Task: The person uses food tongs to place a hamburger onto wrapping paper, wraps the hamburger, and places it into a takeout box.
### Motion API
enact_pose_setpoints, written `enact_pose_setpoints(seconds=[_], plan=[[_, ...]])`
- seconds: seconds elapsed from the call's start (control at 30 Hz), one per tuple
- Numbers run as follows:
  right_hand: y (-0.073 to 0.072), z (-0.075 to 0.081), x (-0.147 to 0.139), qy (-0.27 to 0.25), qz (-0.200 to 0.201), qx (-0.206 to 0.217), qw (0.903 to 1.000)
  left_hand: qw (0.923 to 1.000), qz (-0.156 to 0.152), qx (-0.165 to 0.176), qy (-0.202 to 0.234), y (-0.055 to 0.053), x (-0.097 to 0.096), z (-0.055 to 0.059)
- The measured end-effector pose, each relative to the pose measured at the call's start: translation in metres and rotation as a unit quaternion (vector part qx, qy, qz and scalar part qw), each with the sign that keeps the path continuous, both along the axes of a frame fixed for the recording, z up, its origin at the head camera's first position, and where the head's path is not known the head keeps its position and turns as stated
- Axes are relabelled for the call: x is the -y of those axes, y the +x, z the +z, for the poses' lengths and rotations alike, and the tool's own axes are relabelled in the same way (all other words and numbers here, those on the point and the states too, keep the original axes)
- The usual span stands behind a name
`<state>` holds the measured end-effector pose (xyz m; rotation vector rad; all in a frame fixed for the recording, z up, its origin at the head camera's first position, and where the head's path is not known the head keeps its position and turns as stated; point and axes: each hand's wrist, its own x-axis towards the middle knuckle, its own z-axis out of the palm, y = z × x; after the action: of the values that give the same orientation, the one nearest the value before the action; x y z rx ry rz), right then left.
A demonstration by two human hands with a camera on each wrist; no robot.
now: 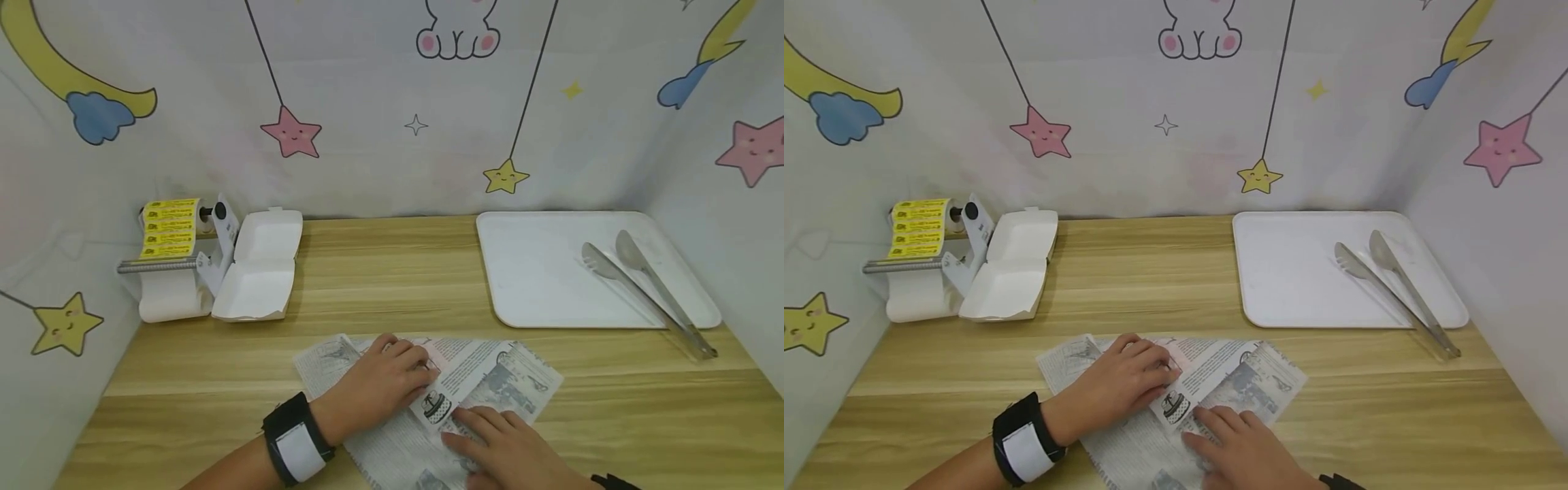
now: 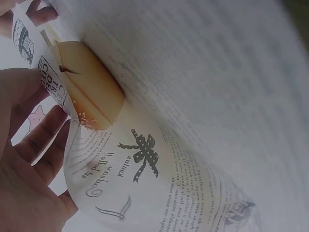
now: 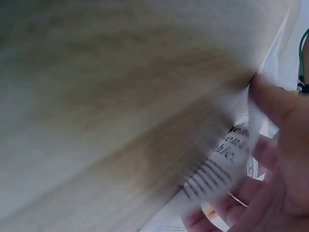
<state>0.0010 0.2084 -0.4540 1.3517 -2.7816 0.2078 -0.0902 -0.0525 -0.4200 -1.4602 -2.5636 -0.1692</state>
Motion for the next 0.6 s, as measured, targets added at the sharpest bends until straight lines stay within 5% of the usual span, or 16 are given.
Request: enact_pose_setpoints(seconds=[0.27,0.4,0.6], plan=[[-0.009,0.026,0.005,-0.101,-0.044,-0.074,0.9912,0.9997,-0.015,0.017,0.002,-0.001,0.000,0.003],[-0.010,0.045,0.004,-0.121,-0.095,-0.026,0.9878,0.9995,-0.023,0.023,0.004,-0.002,0.001,0.005],[-0.013,0.056,0.002,-0.135,-0.127,0.079,0.9795,0.9955,-0.040,0.082,0.024,-0.007,0.006,0.009]])
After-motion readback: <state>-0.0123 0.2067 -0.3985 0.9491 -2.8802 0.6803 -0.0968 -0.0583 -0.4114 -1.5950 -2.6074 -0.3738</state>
